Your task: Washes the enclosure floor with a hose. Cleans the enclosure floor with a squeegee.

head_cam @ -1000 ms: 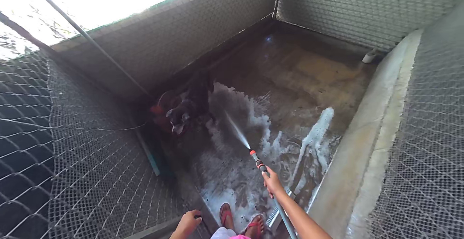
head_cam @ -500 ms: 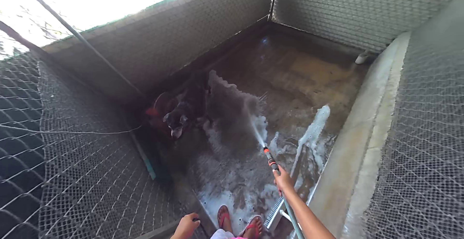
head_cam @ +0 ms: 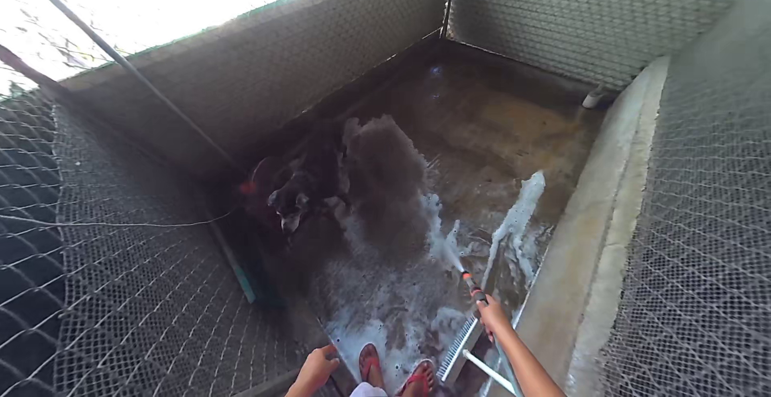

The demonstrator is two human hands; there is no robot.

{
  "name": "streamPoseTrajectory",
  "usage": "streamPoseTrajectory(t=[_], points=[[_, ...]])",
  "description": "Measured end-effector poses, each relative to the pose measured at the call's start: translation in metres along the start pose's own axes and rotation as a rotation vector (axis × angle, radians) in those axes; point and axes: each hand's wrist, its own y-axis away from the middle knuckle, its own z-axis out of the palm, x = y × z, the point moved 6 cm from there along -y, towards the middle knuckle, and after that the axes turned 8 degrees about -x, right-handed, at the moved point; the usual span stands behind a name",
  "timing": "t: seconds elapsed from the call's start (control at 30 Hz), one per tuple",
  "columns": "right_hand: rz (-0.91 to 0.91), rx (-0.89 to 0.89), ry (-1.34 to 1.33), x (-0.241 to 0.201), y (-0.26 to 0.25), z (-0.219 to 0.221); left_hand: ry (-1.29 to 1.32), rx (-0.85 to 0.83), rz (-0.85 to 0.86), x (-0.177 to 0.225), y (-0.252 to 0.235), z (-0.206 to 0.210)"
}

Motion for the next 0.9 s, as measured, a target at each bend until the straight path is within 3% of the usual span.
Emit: streamPoseTrajectory(t=[0.1,0.4,0.67,0.77,0.9], points=[[0.016,0.074,-0.043,0.014,0.001,-0.019,-0.018,-0.005,-0.012,-0.009,0.001,0.003],[-0.114,0.046,-0.071,-0.029,0.027,-0.026,-0.053,0.005,-0.010,-0.004,-0.014,-0.003],[0.192,0.170,0.073,0.082,0.023,-0.066,-0.060,0.001,0.036,0.020,-0.014,0.000],[0.263,0.085,0.103,0.111,0.024,-0.045,-0.080,-0.031,0.000,0.007,-0.014,0.010],[0.228,-0.062,0.104,0.098,0.019,0.005,-0.120,-0.044,-0.046,-0.004,-0.017,0.011]])
